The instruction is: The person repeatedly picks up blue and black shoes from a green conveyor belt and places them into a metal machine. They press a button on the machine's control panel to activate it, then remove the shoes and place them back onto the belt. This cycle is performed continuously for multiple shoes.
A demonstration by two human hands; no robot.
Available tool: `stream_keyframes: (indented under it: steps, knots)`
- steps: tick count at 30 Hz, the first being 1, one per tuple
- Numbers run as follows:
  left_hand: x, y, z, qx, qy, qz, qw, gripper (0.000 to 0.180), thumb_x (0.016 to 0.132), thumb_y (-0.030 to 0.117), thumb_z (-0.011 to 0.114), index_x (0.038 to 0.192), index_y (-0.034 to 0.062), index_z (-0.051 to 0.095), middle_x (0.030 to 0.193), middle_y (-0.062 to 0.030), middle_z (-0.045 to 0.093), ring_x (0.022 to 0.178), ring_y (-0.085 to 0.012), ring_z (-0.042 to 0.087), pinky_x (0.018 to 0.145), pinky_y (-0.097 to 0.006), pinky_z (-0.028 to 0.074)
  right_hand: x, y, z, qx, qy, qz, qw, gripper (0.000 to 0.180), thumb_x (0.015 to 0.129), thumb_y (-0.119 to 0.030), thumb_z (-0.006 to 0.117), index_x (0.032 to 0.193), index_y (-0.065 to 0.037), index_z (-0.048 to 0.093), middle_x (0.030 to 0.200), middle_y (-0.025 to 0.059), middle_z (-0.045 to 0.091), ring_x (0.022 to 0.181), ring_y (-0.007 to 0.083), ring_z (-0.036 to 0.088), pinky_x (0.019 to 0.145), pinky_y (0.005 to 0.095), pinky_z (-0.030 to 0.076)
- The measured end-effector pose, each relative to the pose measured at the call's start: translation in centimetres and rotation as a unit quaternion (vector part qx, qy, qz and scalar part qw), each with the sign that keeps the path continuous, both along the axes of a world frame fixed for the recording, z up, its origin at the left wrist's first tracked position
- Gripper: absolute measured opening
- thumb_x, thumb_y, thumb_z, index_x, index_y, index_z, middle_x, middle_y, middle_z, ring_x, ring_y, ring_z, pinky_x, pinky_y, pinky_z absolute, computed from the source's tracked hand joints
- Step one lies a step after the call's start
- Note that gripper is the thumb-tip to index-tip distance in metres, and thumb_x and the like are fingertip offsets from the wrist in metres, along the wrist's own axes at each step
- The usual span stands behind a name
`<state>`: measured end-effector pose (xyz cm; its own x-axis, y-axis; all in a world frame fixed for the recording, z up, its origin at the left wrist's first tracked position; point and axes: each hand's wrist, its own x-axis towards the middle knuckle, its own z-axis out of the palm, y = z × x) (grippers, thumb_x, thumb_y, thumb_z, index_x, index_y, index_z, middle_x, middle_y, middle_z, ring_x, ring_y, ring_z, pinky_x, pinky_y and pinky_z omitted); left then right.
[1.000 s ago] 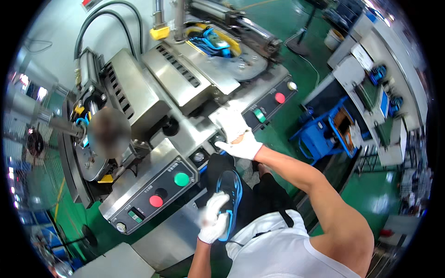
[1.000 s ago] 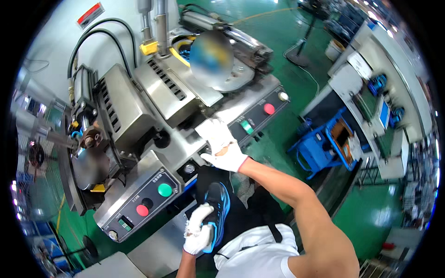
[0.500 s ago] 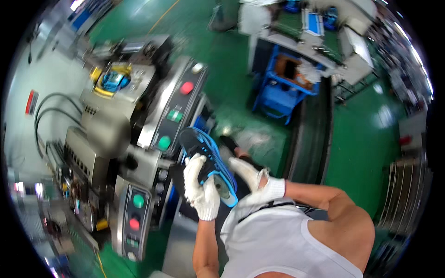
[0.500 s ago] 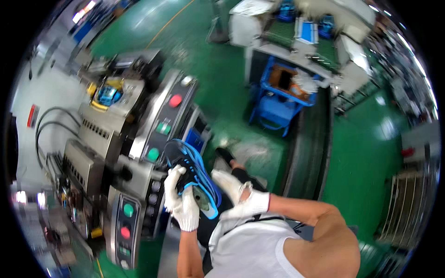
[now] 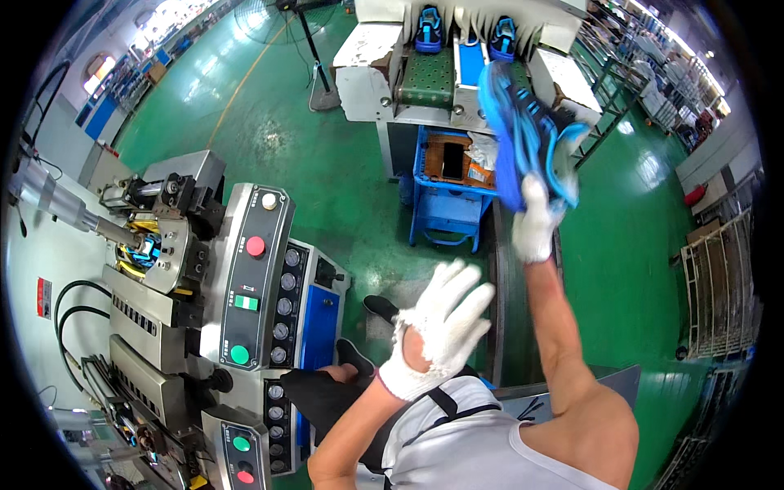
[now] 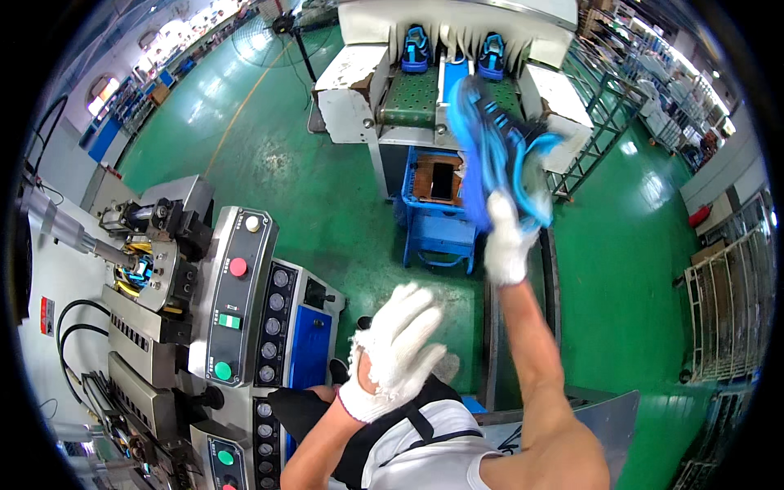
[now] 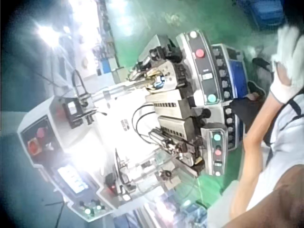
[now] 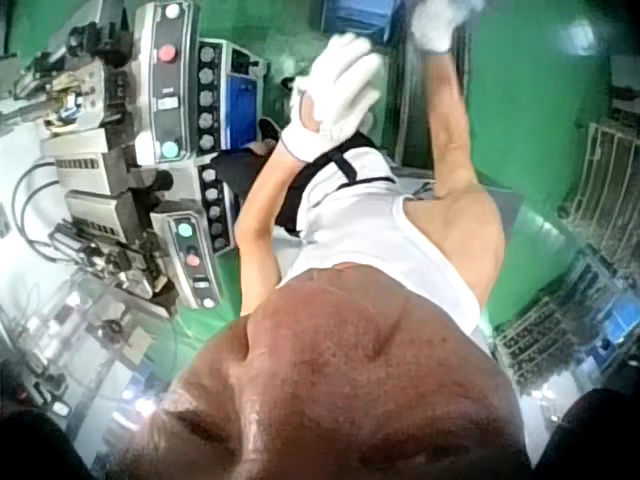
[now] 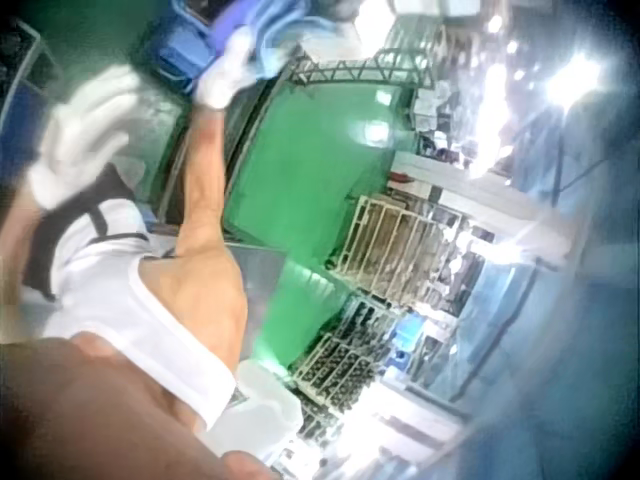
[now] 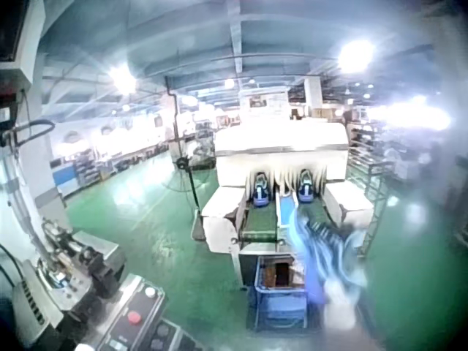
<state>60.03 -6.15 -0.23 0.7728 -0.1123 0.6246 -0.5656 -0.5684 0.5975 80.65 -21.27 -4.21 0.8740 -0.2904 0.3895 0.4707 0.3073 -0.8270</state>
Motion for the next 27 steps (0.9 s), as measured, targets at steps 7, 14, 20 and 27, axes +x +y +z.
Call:
stream_keyframes:
  steps: [7, 14, 20, 27]
  knots:
    - [-12.3, 2.3, -12.2, -0.043, 0.277, 0.206, 0.938, 0.051, 0.087, 0.006, 0.079, 0.135, -0.0018, 0.063, 0.137, -0.0246, 0.065, 0.126, -0.0432, 0.064, 0.109, -0.047, 0.052, 28.9, -6.8, -1.7, -0.476, 0.057, -0.158, 0.863, 0.076, 0.088, -0.054, 0.079, 0.145, -0.007, 0.063, 0.133, 0.0157, 0.071, 0.121, 0.0280, 0.067, 0.105, 0.0408, 0.051]
    - [-25.5, 2.5, -12.9, -0.091, 0.372, 0.404, 0.831, 0.042, 0.095, 0.010, 0.073, 0.135, 0.0020, 0.066, 0.133, -0.0229, 0.068, 0.125, -0.0411, 0.065, 0.107, -0.047, 0.053, 41.9, -10.4, -3.3, -0.568, 0.205, 0.105, 0.790, 0.088, 0.097, -0.069, 0.059, 0.158, -0.007, 0.049, 0.151, 0.0112, 0.060, 0.133, 0.0267, 0.058, 0.113, 0.0380, 0.044]
    - [-44.7, -1.4, -11.8, -0.028, 0.400, 0.732, 0.551, 0.023, 0.096, 0.011, 0.067, 0.117, 0.0029, 0.072, 0.110, -0.0200, 0.072, 0.103, -0.0377, 0.070, 0.093, -0.043, 0.057, 30.2, -2.3, -12.0, -0.538, 0.153, 0.044, 0.828, 0.088, 0.098, -0.063, 0.063, 0.161, -0.004, 0.044, 0.149, 0.0129, 0.059, 0.124, 0.0279, 0.061, 0.102, 0.0385, 0.051]
    - [-67.2, -19.8, -6.9, -0.202, 0.499, 0.841, 0.062, 0.040, 0.104, 0.037, 0.056, 0.123, 0.0040, 0.070, 0.118, -0.0234, 0.073, 0.111, -0.0400, 0.070, 0.096, -0.048, 0.053, 2.4, 3.4, -24.7, -0.536, 0.314, 0.307, 0.721, 0.085, 0.096, -0.047, 0.079, 0.158, 0.000, 0.044, 0.137, 0.0174, 0.063, 0.105, 0.0316, 0.070, 0.082, 0.0402, 0.063]
